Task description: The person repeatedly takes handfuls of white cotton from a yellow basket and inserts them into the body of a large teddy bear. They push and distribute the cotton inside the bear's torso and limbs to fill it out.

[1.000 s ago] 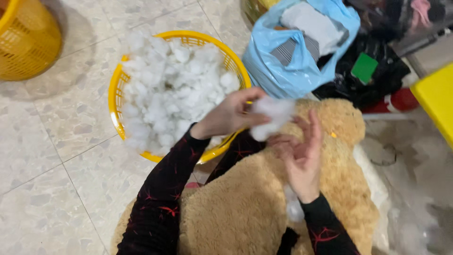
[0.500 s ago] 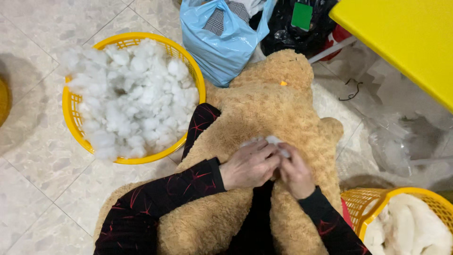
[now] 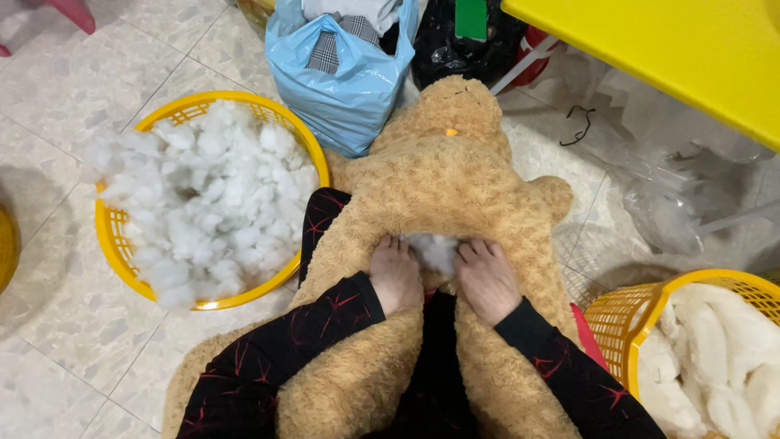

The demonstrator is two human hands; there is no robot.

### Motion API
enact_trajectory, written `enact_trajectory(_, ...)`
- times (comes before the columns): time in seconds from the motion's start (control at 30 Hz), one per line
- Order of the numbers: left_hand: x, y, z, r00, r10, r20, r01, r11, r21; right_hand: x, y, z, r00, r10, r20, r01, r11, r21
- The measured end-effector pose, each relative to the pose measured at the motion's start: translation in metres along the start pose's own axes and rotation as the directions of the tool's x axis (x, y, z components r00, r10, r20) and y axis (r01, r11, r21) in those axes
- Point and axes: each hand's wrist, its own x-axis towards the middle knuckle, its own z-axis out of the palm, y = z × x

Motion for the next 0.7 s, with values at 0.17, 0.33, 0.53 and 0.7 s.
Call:
enact_trajectory(0.17,-0.028,-0.027,-0.040,0.997,0.057,0.049,-0.037,0.941,-0.336,0.006,0.001,-0.005,0.971,0.109,-0.213,-0.054,0.967,0.249)
enact_trajectory(0.33,-0.043,-0.062,-0.080,0.915,-0.186,-0.358,-0.098,0.759,-0.644,0.073,0.019,0.010,0.957,0.228,-0.177,-0.227,0.973,0.027)
enact_trajectory(0.53,-0.067,-0.172,-0.082,0.453,-0.598,-0.661,-0.020,0.735,-0.678,0.100,0.031,-0.012,0.935,0.348,-0.065,-0.346,0.938,0.033)
enact_trajectory(0.7,-0.104,-0.269,-0.028,0.219,-0.842,-0.493,0.186,0.532,-0.826,0.080,0.029,-0.097,0.988,0.072,0.136,-0.088,0.989,0.117)
